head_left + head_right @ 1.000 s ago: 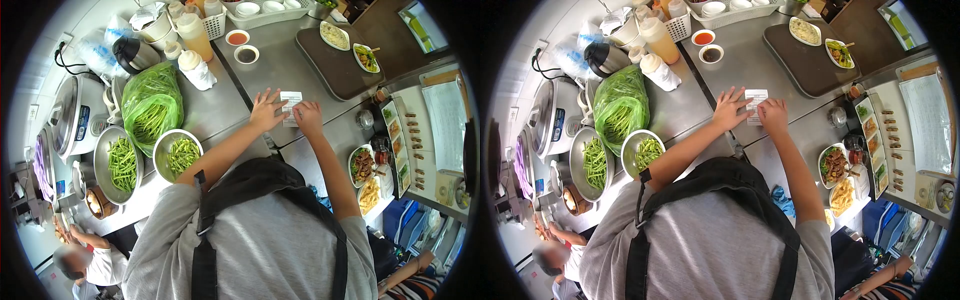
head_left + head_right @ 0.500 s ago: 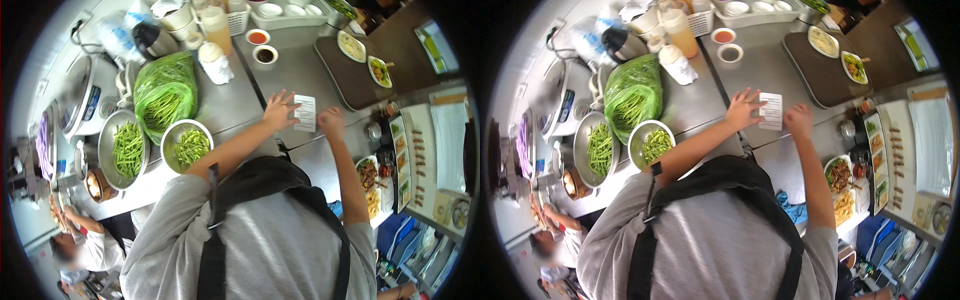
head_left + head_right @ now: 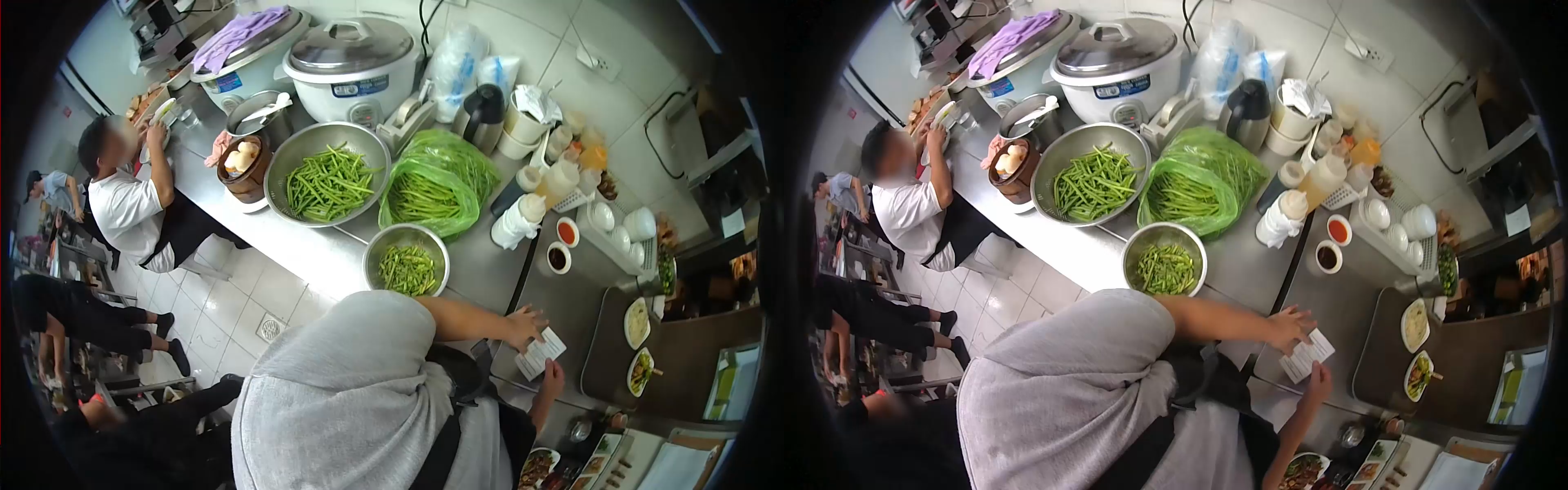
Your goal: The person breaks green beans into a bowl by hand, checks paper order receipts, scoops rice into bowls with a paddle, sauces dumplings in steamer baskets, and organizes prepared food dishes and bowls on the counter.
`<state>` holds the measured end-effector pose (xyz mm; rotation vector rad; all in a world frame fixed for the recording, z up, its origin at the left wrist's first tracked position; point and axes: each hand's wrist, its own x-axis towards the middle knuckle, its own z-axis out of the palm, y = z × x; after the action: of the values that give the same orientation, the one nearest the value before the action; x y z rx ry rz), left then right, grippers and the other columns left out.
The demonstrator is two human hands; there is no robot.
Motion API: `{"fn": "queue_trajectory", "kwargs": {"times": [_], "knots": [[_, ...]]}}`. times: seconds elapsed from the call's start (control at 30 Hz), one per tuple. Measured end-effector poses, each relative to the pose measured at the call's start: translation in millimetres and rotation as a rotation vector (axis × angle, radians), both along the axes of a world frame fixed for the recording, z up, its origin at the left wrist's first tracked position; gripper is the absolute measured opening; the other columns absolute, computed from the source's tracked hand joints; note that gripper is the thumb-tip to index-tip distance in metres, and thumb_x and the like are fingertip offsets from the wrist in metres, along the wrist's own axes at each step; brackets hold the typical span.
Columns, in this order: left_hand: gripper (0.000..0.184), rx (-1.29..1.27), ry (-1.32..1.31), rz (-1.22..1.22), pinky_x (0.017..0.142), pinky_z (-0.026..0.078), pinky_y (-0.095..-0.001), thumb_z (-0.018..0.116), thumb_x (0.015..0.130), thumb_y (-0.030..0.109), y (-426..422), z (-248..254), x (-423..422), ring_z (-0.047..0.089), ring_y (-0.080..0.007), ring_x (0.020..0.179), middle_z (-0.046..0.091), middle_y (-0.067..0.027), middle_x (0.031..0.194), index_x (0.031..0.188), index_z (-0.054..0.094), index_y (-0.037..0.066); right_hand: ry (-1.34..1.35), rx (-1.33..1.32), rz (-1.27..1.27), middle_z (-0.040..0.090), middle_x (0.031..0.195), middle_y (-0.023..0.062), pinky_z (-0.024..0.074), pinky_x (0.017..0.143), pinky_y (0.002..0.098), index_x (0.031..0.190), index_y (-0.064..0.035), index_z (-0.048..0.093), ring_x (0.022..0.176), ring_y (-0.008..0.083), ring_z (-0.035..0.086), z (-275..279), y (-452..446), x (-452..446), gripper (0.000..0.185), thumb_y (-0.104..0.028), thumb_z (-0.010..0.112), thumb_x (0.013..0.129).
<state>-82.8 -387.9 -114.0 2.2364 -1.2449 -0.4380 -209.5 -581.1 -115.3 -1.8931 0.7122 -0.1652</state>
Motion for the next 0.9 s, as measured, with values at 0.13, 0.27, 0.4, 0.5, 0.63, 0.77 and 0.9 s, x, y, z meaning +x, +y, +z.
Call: {"fn": "queue_trajectory", "kwargs": {"times": [0.13,0.27,0.4,0.5,0.63,0.77,0.9], "knots": [[0.037,-0.530,0.683,0.015,0.102,0.033,-0.0516,0.067,0.077,0.021,-21.2,-6.6,-1.0,0.047,-0.0318,0.119,0.055,-0.0111,0.125,0.114,0.065,0.020,-0.374,0.530,-0.049,0.058,0.108,0.0122,0.0487,0.083,0.0341,0.119,0.0011,0.045,0.095,0.0191,0.057,16.1,16.5,3.6,0.036,-0.010,0.060,0.088],[0.030,-0.550,0.271,-0.373,0.078,0.050,-0.0382,0.055,0.082,0.002,-39.0,31.3,42.6,0.061,-0.0271,0.097,0.063,-0.0142,0.107,0.109,0.062,0.014,-0.490,0.480,-0.237,0.059,0.103,0.0085,0.0496,0.079,0.0312,0.122,-0.0052,0.044,0.091,0.0142,0.057,28.5,21.6,10.7,0.040,-0.016,0.062,0.088],[0.038,-0.145,-0.216,-0.072,0.080,0.050,-0.0441,0.045,0.083,0.004,-46.8,214.9,101.2,0.064,-0.0345,0.092,0.065,-0.0147,0.106,0.118,0.054,0.017,-0.506,0.498,-0.314,0.061,0.092,0.0044,0.0490,0.063,0.0261,0.120,-0.0099,0.047,0.074,0.0125,0.057,37.8,32.5,1.2,0.033,-0.016,0.060,0.090],[0.038,-0.783,-0.695,-0.068,0.079,0.048,-0.0410,0.048,0.083,0.005,-44.7,371.1,148.6,0.060,-0.0327,0.090,0.062,-0.0161,0.102,0.120,0.053,0.013,-0.473,0.459,-0.211,0.061,0.085,0.0047,0.0479,0.061,0.0250,0.115,-0.0070,0.050,0.069,0.0117,0.057,-23.4,29.9,-17.9,0.028,-0.014,0.059,0.090],[0.038,-1.184,-0.963,0.271,0.068,0.049,-0.0408,0.054,0.083,0.003,-28.6,510.7,200.7,0.062,-0.0335,0.075,0.066,-0.0127,0.085,0.117,0.055,0.020,-0.537,0.162,-0.209,0.060,0.078,0.0052,0.0467,0.060,0.0236,0.109,-0.0037,0.052,0.064,0.0103,0.055,-37.3,49.3,-28.0,0.020,-0.008,0.056,0.090],[0.043,-0.864,-0.737,0.507,0.077,0.047,-0.0474,0.056,0.081,0.018,1.0,526.0,251.8,0.062,-0.0392,0.087,0.066,-0.0196,0.091,0.123,0.048,0.018,-0.563,0.266,-0.251,0.059,0.077,0.0046,0.0461,0.059,0.0228,0.107,-0.0026,0.053,0.063,0.0092,0.054,-36.9,48.3,-25.2,0.016,-0.005,0.054,0.091],[0.044,-0.891,-0.745,0.457,0.083,0.046,-0.0466,0.052,0.081,0.018,6.1,534.4,253.0,0.061,-0.0396,0.093,0.064,-0.0222,0.096,0.124,0.046,0.012,-0.540,0.209,-0.254,0.059,0.075,0.0038,0.0459,0.058,0.0228,0.105,-0.0027,0.054,0.061,0.0085,0.053,-34.8,48.9,-23.9,0.013,-0.006,0.053,0.092]]}}
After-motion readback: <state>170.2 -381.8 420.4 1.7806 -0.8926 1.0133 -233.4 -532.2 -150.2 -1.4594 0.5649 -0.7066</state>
